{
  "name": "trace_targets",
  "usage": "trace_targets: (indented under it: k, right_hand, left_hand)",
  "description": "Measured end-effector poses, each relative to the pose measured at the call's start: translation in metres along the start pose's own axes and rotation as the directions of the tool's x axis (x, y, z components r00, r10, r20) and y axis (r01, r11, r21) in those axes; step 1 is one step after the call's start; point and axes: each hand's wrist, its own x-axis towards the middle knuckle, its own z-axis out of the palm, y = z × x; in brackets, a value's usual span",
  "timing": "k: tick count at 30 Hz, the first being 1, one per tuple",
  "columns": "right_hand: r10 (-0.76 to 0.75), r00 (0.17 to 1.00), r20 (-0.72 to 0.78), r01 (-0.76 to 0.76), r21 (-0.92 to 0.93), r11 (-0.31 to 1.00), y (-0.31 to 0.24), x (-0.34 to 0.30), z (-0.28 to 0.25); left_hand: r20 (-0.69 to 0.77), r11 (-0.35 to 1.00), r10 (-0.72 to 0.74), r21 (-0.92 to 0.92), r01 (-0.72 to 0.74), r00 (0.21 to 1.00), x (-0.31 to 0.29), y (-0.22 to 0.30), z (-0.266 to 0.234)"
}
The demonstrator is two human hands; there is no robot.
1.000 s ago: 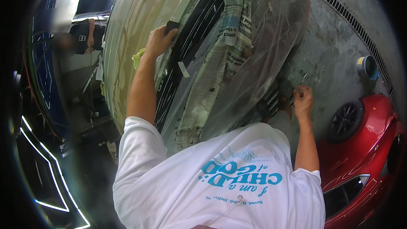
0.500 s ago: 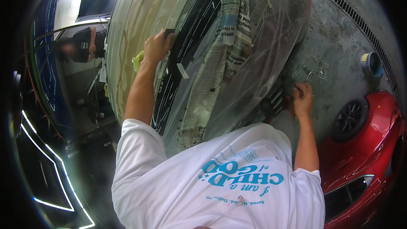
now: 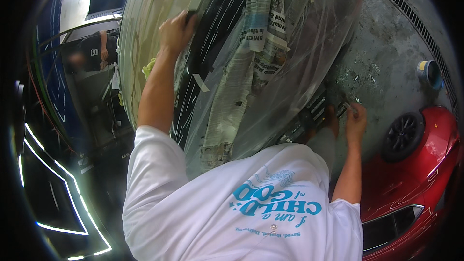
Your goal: The person wipes the hood of a red car with a green microfiber cloth and a black squeegee. The hood is partially masked with newspaper and tape. The person repeatedly wipes and scrapes the same area of the hood.
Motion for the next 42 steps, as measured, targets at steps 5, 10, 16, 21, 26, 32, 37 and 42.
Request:
trace_targets:
  k: [5,10,16,21,26,32,37,42]
  right_hand:
    - [0.037,0.999,-0.013,-0.038,-0.085,0.996,0.081,-0.007,-0.014]
    - [0.137,0.991,-0.009,-0.137,-0.039,0.99,0.061,-0.006,-0.015]
    - [0.075,0.994,-0.082,-0.078,-0.034,0.996,0.066,0.001,-0.023]
    - [0.239,0.97,-0.053,-0.243,-0.104,0.964,0.075,-0.013,-0.041]
    - [0.2,0.978,-0.059,-0.19,0.144,0.971,0.077,0.003,-0.029]
    - [0.152,0.987,-0.044,-0.153,-0.001,0.988,0.059,0.003,-0.036]
    - [0.198,0.98,-0.032,-0.198,-0.013,0.98,0.075,-0.003,-0.032]
    - [0.224,0.971,-0.08,-0.224,0.008,0.974,0.05,-0.006,-0.031]
  left_hand:
    - [0.049,0.997,-0.071,-0.035,0.073,0.996,-0.043,-0.012,0.0]
    - [-0.055,0.999,-0.027,-0.032,0.025,0.998,0.041,0.014,0.009]
    - [0.008,0.994,-0.111,-0.002,0.111,0.994,0.004,0.004,0.011]
    - [0.07,0.992,-0.127,0.016,0.126,0.989,-0.005,0.004,0.002]
    - [-0.05,0.999,-0.05,-0.011,0.05,0.997,0.076,0.029,0.002]
    - [0.099,0.988,-0.138,-0.052,0.143,0.986,-0.027,-0.005,0.004]
    - [0.012,0.995,-0.077,-0.056,0.077,0.997,0.012,0.005,0.005]
    - [-0.065,0.998,-0.052,-0.038,0.05,0.997,0.032,0.011,0.016]
